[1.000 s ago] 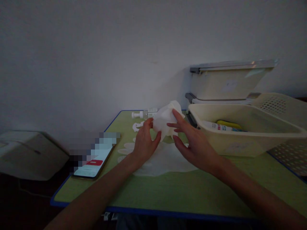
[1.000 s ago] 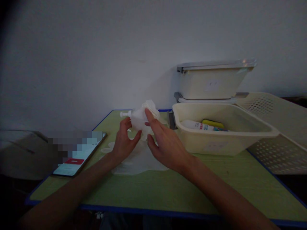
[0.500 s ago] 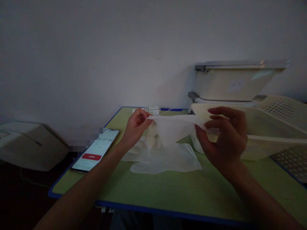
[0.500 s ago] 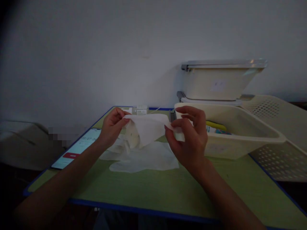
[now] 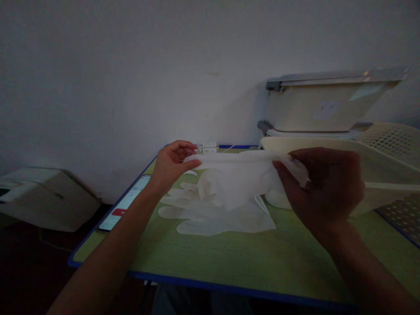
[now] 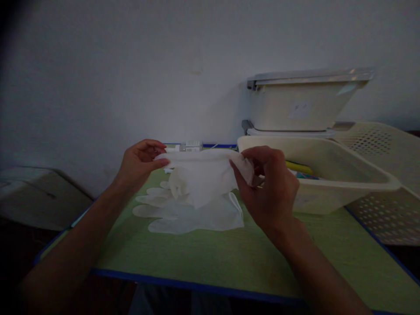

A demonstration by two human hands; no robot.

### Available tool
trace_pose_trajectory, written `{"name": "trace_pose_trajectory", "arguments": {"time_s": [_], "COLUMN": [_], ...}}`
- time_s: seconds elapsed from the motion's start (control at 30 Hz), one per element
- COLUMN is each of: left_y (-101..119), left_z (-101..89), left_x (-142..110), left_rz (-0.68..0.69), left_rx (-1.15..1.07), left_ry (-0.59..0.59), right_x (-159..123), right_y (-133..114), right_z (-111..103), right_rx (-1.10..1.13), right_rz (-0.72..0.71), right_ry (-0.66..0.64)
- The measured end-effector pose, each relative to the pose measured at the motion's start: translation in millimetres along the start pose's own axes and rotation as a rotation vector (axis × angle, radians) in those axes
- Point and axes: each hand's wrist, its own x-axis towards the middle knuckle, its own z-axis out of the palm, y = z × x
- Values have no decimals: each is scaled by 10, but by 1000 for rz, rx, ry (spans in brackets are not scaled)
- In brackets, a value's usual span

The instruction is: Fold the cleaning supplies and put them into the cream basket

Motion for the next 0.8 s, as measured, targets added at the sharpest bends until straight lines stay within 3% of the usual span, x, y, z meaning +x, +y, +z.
{"name": "trace_pose_trajectory", "arguments": {"time_s": [0.2, 0.3, 0.47, 0.6, 0.8], "left_y": [-21, -20, -53, -88, -125], "left_z": [6, 8, -24, -52, -66], "left_x": [-2, 4, 21, 32, 26], "left_rz": [-92, -105, -68, -44, 105], "left_rx": [27, 117, 300, 378, 526], "left_ry": [13, 74, 188, 166, 123], "right_x": [66, 76, 79, 76, 77], "right_y": [-16, -23, -44, -51, -43], "right_z": [-16, -16, -18, 1, -2], "right_rx": [-51, -46, -20, 32, 66], "right_rz": [-87, -125, -160, -140, -87], "right_ry": [25, -6, -69, -93, -74]}}
